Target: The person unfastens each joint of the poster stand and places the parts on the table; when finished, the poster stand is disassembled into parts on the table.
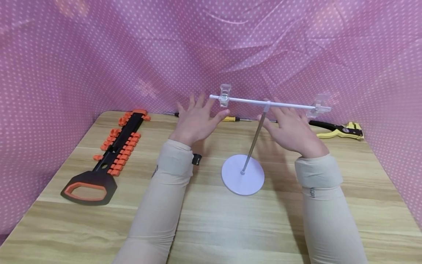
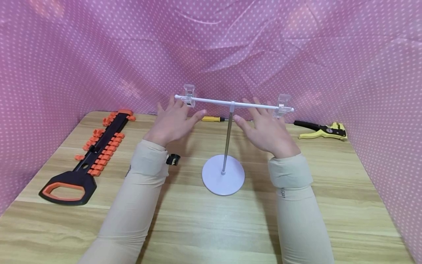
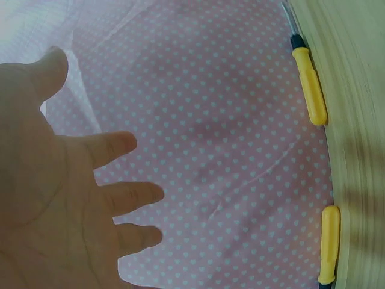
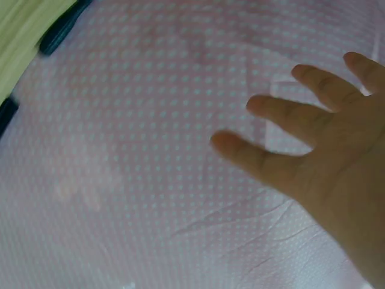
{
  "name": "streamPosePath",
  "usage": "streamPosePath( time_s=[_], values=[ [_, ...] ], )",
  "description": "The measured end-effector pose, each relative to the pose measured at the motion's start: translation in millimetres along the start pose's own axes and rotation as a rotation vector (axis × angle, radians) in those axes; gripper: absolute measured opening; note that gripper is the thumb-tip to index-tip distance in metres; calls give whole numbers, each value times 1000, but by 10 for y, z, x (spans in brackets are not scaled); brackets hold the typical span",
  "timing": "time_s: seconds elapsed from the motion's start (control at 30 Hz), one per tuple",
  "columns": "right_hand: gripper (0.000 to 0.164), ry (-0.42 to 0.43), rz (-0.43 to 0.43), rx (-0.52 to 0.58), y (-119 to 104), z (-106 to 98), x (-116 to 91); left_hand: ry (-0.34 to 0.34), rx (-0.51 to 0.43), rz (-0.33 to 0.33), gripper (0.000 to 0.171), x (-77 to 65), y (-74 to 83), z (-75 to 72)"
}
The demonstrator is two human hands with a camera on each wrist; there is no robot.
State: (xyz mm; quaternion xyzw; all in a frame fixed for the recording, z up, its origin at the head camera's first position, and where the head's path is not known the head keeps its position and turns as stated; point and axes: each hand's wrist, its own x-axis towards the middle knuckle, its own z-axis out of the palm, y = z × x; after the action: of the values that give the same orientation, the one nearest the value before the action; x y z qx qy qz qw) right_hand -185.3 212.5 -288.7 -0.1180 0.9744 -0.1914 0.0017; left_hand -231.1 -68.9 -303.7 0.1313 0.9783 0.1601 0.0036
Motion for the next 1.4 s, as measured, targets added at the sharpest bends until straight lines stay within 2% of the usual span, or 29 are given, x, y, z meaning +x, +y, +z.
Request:
streamPosePath(
  time_s=[0.17, 0.27, 0.37, 0.53, 0.6, 0.73, 0.83, 0.93, 1.03, 1.23, 1.4],
  values=[
    [70, 68, -148, 184, -47, -24, 12, 16, -55, 49, 81, 3, 39, -10],
    [62, 122, -194, 292, -82, -38, 6, 21, -134, 81, 73, -12, 70, -16],
    [52, 163, -190, 397, -126, -65, -35, 3, -235, 116, 63, -26, 95, -15],
    [42, 148, -162, 638, -212, -145, -147, -59, -351, 188, 56, -35, 138, -14],
    [41, 135, -168, 717, -240, -175, -190, -93, -399, 217, 52, -42, 165, -23],
    [38, 150, -211, 756, -272, -207, -247, -197, -546, 257, 46, -69, 232, -45],
    [37, 174, -274, 797, -285, -209, -260, -282, -678, 284, 42, -91, 276, -55],
    [35, 184, -341, 888, -314, -205, -267, -364, -805, 325, 41, -100, 299, -50],
    [34, 187, -373, 946, -340, -191, -277, -448, -907, 363, 42, -106, 308, -42],
    [34, 179, -408, 1050, -368, -135, -280, -578, -997, 431, 41, -115, 328, -9],
    [31, 118, -534, 1192, -358, -94, -241, -646, -1049, 470, 41, -124, 317, 7]
  ],
)
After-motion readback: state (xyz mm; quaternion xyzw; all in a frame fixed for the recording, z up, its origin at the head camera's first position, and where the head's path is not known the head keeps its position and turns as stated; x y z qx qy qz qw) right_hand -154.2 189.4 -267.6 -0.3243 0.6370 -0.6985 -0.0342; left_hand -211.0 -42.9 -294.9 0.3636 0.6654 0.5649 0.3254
